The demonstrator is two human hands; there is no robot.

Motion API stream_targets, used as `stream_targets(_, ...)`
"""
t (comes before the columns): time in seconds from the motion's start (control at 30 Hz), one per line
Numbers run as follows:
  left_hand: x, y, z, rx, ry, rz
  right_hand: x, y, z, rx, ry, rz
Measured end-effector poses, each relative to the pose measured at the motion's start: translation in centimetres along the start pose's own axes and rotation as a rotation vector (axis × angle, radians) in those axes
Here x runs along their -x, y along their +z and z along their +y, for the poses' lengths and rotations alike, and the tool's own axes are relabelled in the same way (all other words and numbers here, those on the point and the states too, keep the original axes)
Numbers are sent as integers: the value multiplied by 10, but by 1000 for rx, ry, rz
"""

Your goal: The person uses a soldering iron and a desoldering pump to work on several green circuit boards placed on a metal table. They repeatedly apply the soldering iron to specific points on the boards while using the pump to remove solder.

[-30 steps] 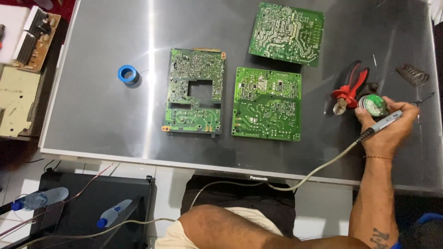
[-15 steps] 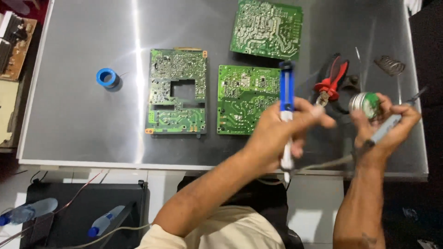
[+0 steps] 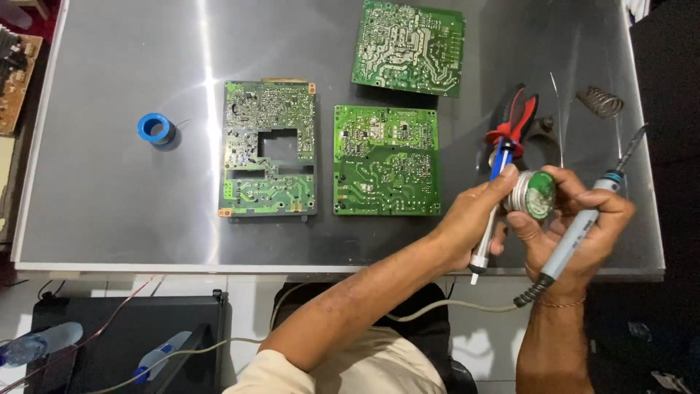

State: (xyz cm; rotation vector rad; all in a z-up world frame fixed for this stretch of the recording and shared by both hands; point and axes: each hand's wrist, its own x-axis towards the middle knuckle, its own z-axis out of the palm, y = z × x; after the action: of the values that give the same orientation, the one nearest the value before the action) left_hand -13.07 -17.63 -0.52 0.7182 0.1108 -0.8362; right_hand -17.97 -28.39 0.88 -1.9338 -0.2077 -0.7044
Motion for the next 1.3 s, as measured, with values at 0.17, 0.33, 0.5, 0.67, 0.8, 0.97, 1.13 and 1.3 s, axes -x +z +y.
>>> stream_targets(0.17, -10, 1, -28, -21, 57, 52, -5, 15, -12, 156, -26, 41)
stream_targets(0.33, -8, 1, -35, -178, 162, 107, -12, 26, -14, 209, -50, 154)
stream_targets(0.5, -6, 0, -38, -273, 282, 221, -11, 32, -10, 213, -84, 118)
stream_targets(0.67, -15, -3, -56, -105, 308, 209, -8, 23, -4, 226, -150, 48)
stream_targets(0.8, -7, 4, -53, 68, 179, 149, -8, 17, -2, 121, -189, 3)
stream_targets(0.97, -4, 0, -45, 184, 7, 9, -8, 10, 2, 68, -290, -22)
stream_targets(1.13, -5, -5, -38, 237, -109, 39, -6, 3, 0, 210, -300, 83)
stream_targets(1.3, -3, -5, -22, 113, -106, 126, 4, -14, 1, 340, -183, -6)
